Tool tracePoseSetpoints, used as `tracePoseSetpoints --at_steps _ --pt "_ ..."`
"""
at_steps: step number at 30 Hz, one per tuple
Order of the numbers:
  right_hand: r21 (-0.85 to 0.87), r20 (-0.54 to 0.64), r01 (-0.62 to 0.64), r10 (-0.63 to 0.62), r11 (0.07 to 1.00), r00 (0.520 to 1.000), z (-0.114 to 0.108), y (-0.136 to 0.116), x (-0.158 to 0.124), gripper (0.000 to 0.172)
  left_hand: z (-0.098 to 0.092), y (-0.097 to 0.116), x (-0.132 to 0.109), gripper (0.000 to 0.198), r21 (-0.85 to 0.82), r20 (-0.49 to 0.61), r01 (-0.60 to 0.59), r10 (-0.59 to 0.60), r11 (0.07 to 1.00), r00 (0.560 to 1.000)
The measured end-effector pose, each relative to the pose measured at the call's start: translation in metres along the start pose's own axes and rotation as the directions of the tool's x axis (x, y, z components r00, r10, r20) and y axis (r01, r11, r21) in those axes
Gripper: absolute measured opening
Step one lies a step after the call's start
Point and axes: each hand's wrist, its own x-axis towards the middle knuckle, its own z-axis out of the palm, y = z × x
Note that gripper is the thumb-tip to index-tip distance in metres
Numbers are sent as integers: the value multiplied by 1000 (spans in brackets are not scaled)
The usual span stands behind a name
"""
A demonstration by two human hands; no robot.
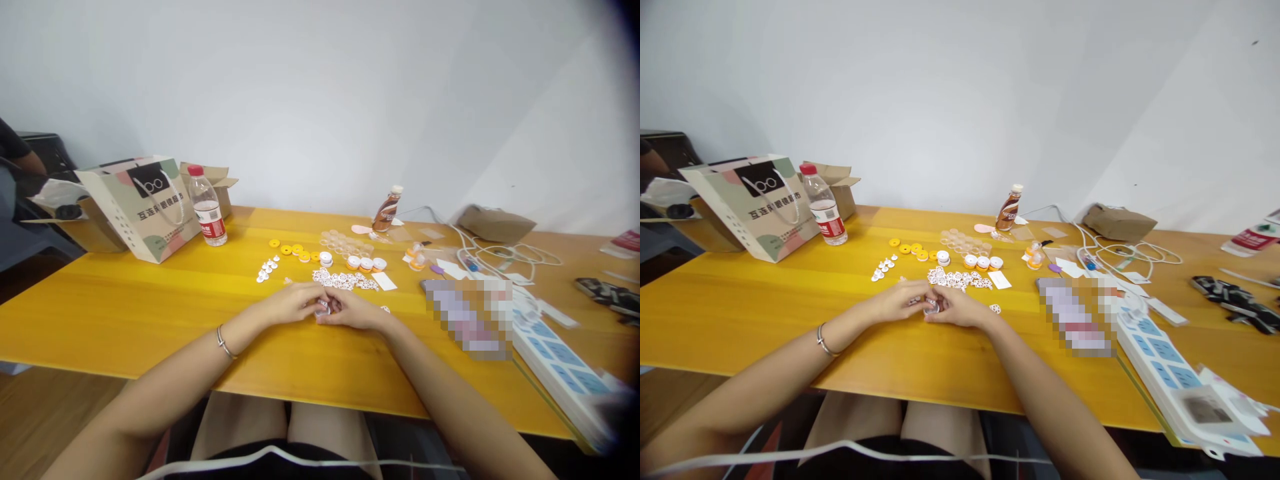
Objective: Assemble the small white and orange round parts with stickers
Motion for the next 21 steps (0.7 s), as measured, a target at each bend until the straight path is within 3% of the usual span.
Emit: tracePoseSetpoints --at_steps 8,13,17,21 --pt "22 8 3 -3 1000 1000 0 1 0 30 5 -3 -1 11 -13 -19 27 -28 1000 999" --pt "30 -24 10 -10 999 1000 -2 1 1 29 10 -8 -2 14 -92 -147 68 -81 993 986" --pt "230 -55 -15 29 973 998 -4 2 3 33 11 -11 1 18 -194 -337 105 -167 975 926" --pt "415 54 -90 75 905 996 -3 5 3 41 0 -23 17 22 -205 -465 141 -223 969 857"
